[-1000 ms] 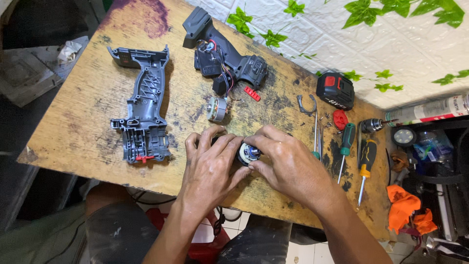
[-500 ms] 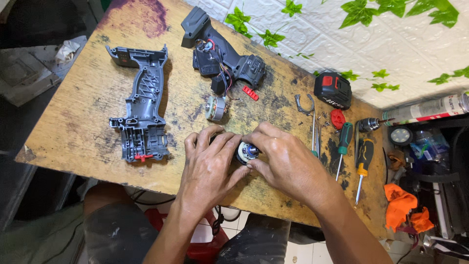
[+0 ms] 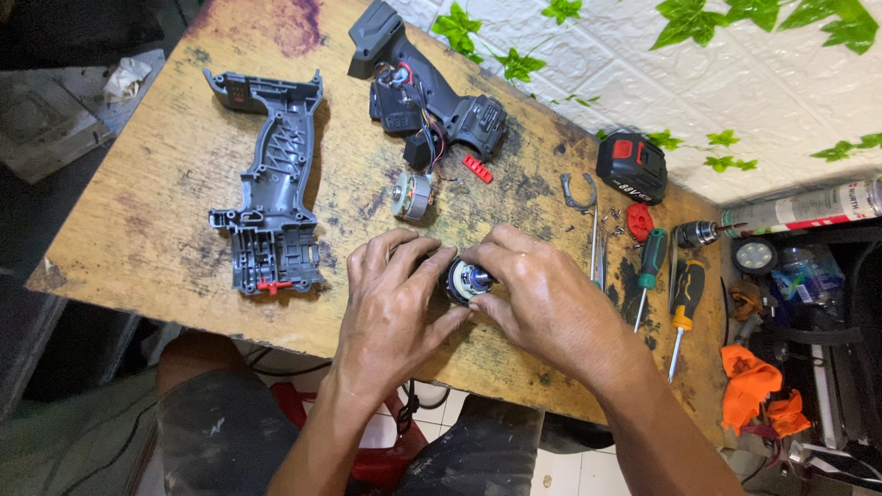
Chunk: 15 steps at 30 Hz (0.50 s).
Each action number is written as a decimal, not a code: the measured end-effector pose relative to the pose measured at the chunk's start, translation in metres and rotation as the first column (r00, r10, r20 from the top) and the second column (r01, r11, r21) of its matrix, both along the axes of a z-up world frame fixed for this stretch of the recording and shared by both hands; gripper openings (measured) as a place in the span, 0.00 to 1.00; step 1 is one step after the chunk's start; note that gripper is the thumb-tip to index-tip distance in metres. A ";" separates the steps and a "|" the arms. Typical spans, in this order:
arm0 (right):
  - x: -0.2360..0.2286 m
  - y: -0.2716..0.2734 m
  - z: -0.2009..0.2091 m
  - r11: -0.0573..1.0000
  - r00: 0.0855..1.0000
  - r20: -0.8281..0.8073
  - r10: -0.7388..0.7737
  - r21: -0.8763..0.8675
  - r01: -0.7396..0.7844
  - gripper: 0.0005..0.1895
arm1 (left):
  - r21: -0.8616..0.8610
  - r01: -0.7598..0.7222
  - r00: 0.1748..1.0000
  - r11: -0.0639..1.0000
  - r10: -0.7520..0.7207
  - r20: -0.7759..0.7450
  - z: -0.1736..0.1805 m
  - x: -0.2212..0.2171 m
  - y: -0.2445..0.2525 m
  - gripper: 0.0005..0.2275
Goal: The person assembles a cordless drill chuck by hand, placing a washer onto the motor shaft, then screwing the chuck onto the shaft and tightening it. The person repeatedly removes and reattaches the chuck to check fit.
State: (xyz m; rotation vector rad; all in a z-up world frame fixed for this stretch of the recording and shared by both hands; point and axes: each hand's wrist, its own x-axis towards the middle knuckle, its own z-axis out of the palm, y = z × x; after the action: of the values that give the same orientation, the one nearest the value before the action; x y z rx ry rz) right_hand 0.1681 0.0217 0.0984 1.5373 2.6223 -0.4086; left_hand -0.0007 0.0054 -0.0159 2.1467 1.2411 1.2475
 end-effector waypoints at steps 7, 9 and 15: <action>-0.005 0.000 0.002 1.000 1.000 0.015 -0.021 -0.022 0.021 0.19 | -0.018 0.008 1.000 1.000 -0.008 0.001 -0.003 -0.001 -0.003 0.26; -0.005 0.002 0.003 1.000 0.999 0.026 -0.022 -0.010 0.022 0.21 | -0.021 0.012 1.000 1.000 -0.012 0.009 -0.002 -0.001 -0.001 0.26; -0.005 0.000 0.003 1.000 0.999 0.041 -0.006 0.013 0.005 0.22 | -0.011 -0.005 0.999 1.000 0.006 0.042 -0.002 -0.002 -0.003 0.24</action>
State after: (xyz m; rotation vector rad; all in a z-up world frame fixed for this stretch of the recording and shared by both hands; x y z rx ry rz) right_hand 0.1635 0.0222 0.1017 1.5401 2.5959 -0.3575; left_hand -0.0024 0.0026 -0.0178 2.1002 1.2342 1.2788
